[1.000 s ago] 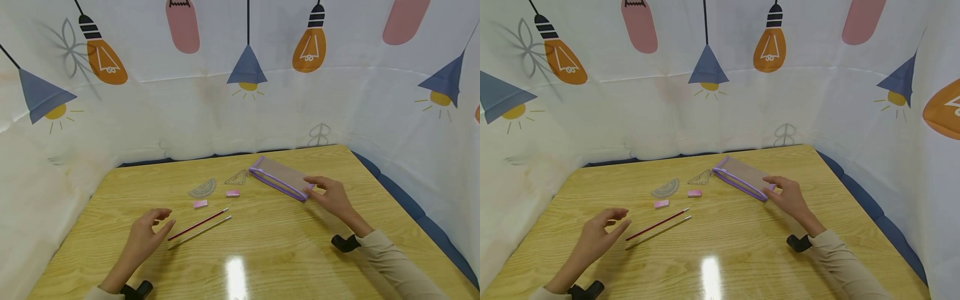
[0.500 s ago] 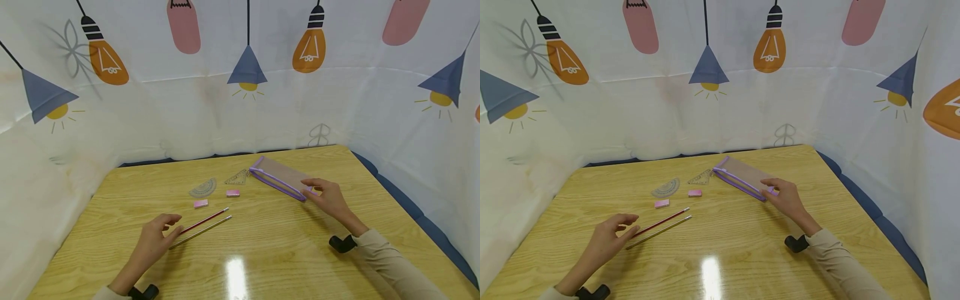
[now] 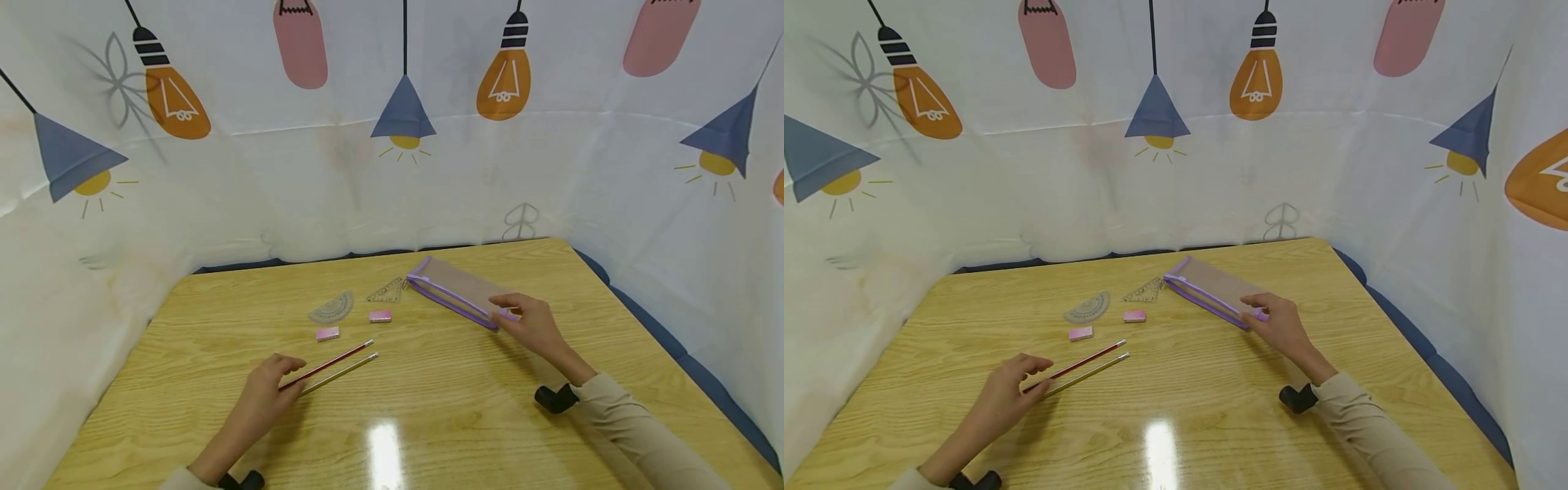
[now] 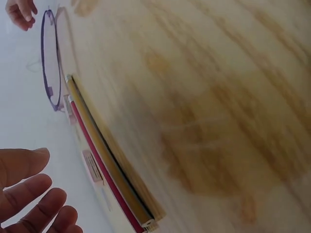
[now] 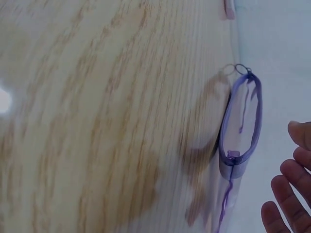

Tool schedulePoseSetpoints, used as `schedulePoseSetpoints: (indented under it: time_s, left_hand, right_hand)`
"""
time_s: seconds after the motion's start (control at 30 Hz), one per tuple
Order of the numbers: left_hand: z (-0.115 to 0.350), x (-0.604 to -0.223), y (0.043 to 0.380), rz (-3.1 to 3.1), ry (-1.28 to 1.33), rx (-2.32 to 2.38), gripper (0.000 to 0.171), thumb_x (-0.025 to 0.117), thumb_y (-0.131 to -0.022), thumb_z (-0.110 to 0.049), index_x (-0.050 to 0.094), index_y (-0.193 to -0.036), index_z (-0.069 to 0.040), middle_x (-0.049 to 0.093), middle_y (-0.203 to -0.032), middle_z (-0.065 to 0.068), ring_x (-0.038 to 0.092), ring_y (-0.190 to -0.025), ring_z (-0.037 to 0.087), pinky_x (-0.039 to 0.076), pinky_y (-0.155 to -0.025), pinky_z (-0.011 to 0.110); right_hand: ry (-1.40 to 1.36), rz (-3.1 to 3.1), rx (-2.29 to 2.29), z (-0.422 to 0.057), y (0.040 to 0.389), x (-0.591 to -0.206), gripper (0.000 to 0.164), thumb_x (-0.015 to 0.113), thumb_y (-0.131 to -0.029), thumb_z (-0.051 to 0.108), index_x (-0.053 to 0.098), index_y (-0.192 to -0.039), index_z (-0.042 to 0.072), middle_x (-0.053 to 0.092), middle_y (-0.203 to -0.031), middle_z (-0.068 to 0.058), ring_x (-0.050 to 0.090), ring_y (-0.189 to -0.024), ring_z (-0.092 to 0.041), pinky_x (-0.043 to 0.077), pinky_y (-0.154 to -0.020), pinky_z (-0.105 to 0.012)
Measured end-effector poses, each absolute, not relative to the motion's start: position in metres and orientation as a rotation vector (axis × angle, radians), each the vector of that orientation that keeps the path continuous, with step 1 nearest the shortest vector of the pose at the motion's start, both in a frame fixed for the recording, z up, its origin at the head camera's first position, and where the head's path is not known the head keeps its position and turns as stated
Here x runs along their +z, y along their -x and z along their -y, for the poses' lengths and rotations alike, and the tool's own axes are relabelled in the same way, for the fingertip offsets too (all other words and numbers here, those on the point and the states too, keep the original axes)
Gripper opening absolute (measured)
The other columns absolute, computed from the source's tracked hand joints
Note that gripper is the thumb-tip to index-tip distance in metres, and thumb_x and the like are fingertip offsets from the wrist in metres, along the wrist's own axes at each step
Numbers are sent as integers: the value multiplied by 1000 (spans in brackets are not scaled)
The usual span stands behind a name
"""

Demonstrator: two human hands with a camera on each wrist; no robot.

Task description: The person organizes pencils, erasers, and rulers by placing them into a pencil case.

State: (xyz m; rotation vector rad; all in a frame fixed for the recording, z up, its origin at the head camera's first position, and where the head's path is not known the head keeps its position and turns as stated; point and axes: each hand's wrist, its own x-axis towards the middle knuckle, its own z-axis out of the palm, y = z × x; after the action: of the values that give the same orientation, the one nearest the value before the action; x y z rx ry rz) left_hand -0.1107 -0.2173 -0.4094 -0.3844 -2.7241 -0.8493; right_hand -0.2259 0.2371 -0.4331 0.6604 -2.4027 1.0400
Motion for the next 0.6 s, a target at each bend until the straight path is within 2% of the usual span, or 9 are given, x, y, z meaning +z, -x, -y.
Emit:
schedulePoseSetpoints:
  time_s: [0.27,0.6]
  left_hand:
    - [212,-417,112,2718,448,-807,22,80,-76,1,69,-95,-3,60,-89,5,58,-83,23,51,-67,34]
    - [207,-421,114,2745,495,-756,21,78,-75,6,68,-90,-4,57,-84,4,55,-79,21,48,-69,36]
  right_hand:
    - [-666,2411,1048,-236,226,-435,27,77,-80,0,71,-106,-4,70,-99,-14,67,-89,-34,53,-74,-53]
    - [-672,2426,1036,-235,230,-438,27,77,-80,1,71,-106,-4,70,-98,-15,67,-87,-32,54,-74,-51]
